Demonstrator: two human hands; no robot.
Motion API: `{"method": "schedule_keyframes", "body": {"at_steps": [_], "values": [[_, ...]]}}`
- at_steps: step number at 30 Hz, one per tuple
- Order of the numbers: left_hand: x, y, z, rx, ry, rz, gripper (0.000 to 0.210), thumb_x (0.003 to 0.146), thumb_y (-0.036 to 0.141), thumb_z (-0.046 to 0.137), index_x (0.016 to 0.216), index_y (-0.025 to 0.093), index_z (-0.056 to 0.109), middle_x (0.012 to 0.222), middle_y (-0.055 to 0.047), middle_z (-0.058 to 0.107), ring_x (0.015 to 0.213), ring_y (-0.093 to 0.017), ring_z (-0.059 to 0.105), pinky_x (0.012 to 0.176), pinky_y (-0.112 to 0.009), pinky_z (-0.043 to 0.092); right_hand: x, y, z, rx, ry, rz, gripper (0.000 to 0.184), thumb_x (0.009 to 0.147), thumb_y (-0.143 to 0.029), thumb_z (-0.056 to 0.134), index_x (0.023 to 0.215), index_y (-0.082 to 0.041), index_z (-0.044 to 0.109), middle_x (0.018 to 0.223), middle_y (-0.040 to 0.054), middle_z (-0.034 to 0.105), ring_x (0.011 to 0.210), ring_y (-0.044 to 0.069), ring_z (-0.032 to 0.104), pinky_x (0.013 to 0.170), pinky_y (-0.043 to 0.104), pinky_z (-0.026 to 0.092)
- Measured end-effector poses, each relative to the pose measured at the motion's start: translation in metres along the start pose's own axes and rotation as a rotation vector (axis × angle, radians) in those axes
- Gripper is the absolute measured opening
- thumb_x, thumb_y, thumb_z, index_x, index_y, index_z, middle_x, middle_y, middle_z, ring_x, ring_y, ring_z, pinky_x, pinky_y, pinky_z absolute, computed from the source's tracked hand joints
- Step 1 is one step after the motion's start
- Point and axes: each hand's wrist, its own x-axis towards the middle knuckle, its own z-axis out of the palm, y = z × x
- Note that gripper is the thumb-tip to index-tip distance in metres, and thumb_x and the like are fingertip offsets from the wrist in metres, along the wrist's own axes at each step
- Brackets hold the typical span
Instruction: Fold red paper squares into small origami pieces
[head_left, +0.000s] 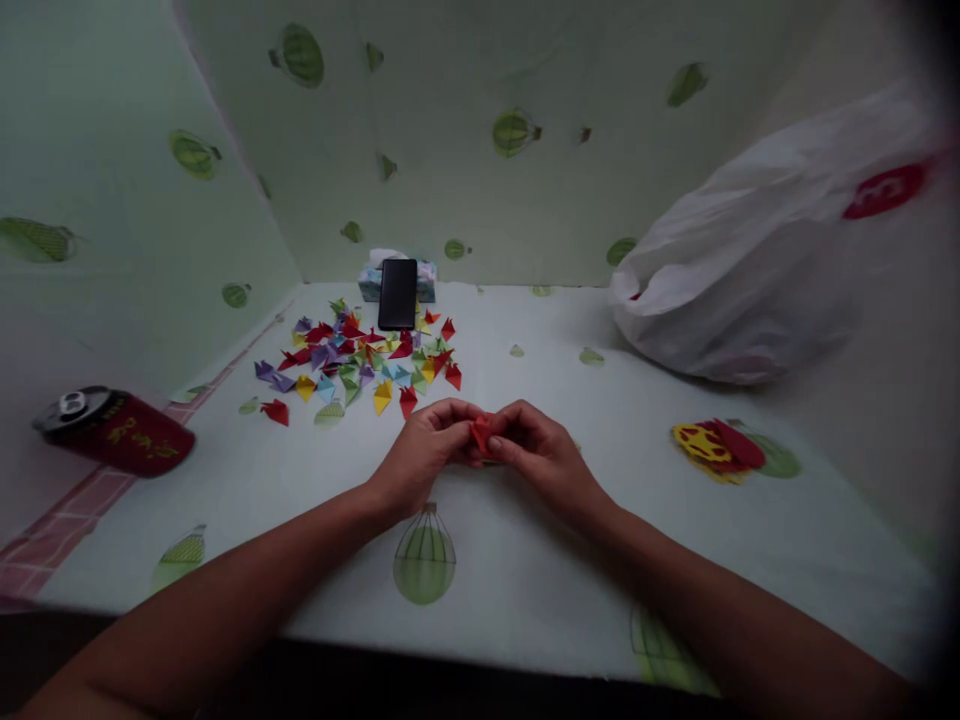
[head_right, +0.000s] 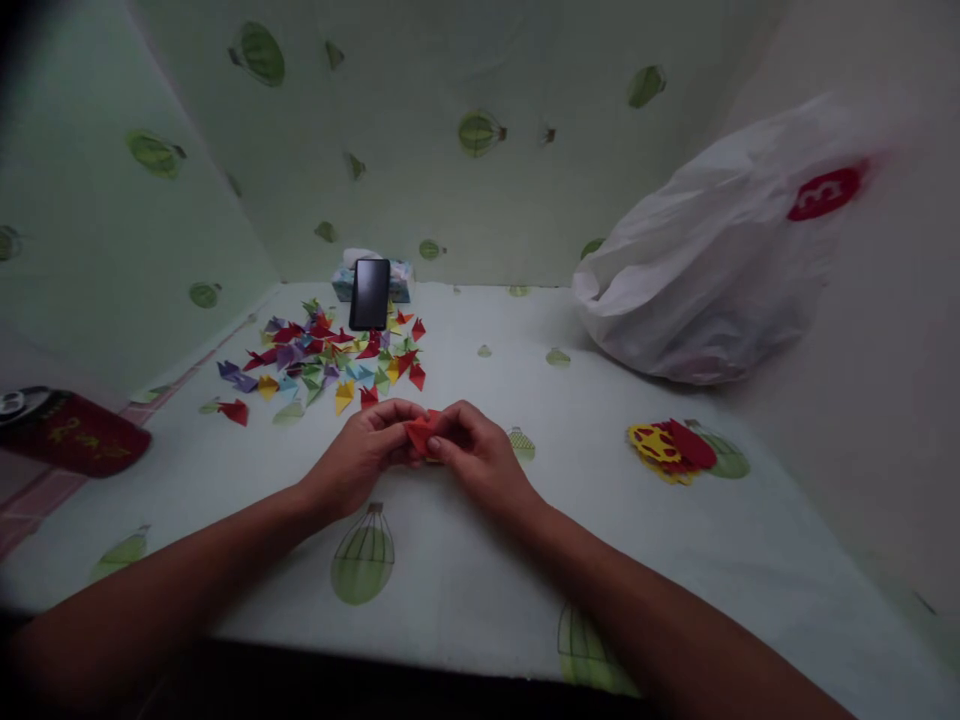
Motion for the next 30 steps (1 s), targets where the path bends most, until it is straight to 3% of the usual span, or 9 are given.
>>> {"method": "schedule_keyframes", "body": {"at_steps": [2, 4, 12, 17, 22, 27, 30], "values": [[0.000, 0.000, 0.000, 0.006, 0.017, 0.009, 0.015, 0.072, 0.022, 0.074, 0.083, 0.015, 0.066, 0.074, 0.000, 0.068, 0.060, -0.009, 0.063, 0.062, -0.023, 0.053, -0.002, -0.002, 0.000, -0.239, 0.070, -0.093, 0.012, 0.086, -0.027, 0.067, 0.079, -0.021, 0.059, 0.082, 0.0027, 0.063, 0.076, 0.017, 0.057, 0.068, 0.031, 0.045], [-0.001, 0.000, 0.001, 0.016, 0.029, 0.032, 0.015, 0.072, 0.021, 0.074, 0.083, 0.014, 0.066, 0.076, 0.000, 0.069, 0.062, -0.010, 0.065, 0.064, -0.024, 0.055, -0.003, -0.004, 0.001, -0.342, 0.080, -0.130, 0.008, 0.088, -0.024, 0.064, 0.083, -0.021, 0.059, 0.081, 0.0029, 0.063, 0.074, 0.018, 0.057, 0.067, 0.031, 0.044], [-0.004, -0.006, 0.003, 0.060, 0.031, 0.121, 0.019, 0.076, 0.024, 0.073, 0.086, 0.016, 0.059, 0.074, 0.001, 0.068, 0.063, -0.012, 0.069, 0.069, -0.029, 0.060, -0.006, -0.002, 0.004, -0.151, 0.020, -0.018, 0.007, 0.090, -0.026, 0.060, 0.093, -0.021, 0.055, 0.077, 0.0004, 0.062, 0.065, 0.014, 0.058, 0.062, 0.029, 0.047], [-0.006, -0.005, 0.003, 0.104, 0.053, 0.209, 0.019, 0.080, 0.026, 0.070, 0.087, 0.018, 0.055, 0.072, 0.003, 0.066, 0.063, -0.014, 0.069, 0.066, -0.031, 0.061, -0.007, -0.002, 0.009, 0.205, -0.031, 0.010, 0.032, 0.089, -0.036, 0.067, 0.110, -0.024, 0.047, 0.092, 0.0031, 0.068, 0.081, 0.017, 0.068, 0.075, 0.034, 0.057], [-0.009, -0.002, 0.005, 0.166, 0.092, 0.272, 0.015, 0.080, 0.022, 0.070, 0.084, 0.017, 0.056, 0.078, 0.004, 0.063, 0.063, -0.011, 0.068, 0.062, -0.025, 0.058, -0.011, -0.002, 0.012, 0.150, 0.005, -0.026, 0.042, 0.085, -0.038, 0.076, 0.107, -0.025, 0.043, 0.095, 0.0041, 0.073, 0.088, 0.019, 0.072, 0.084, 0.038, 0.057], [-0.008, -0.007, 0.005, 0.146, 0.012, 0.270, 0.015, 0.081, 0.022, 0.070, 0.086, 0.017, 0.057, 0.077, 0.003, 0.064, 0.062, -0.010, 0.066, 0.062, -0.024, 0.058, -0.013, 0.000, 0.011, 0.053, 0.059, -0.055, 0.027, 0.091, -0.036, 0.066, 0.101, -0.024, 0.043, 0.088, 0.0033, 0.073, 0.076, 0.017, 0.071, 0.069, 0.032, 0.055], [-0.007, -0.009, 0.003, 0.149, -0.020, 0.265, 0.015, 0.082, 0.022, 0.070, 0.088, 0.016, 0.058, 0.078, 0.002, 0.065, 0.063, -0.010, 0.066, 0.062, -0.024, 0.057, -0.012, 0.000, 0.010, 0.059, 0.079, -0.061, 0.022, 0.091, -0.031, 0.063, 0.101, -0.023, 0.045, 0.085, 0.0028, 0.073, 0.073, 0.016, 0.071, 0.068, 0.032, 0.055]]}}
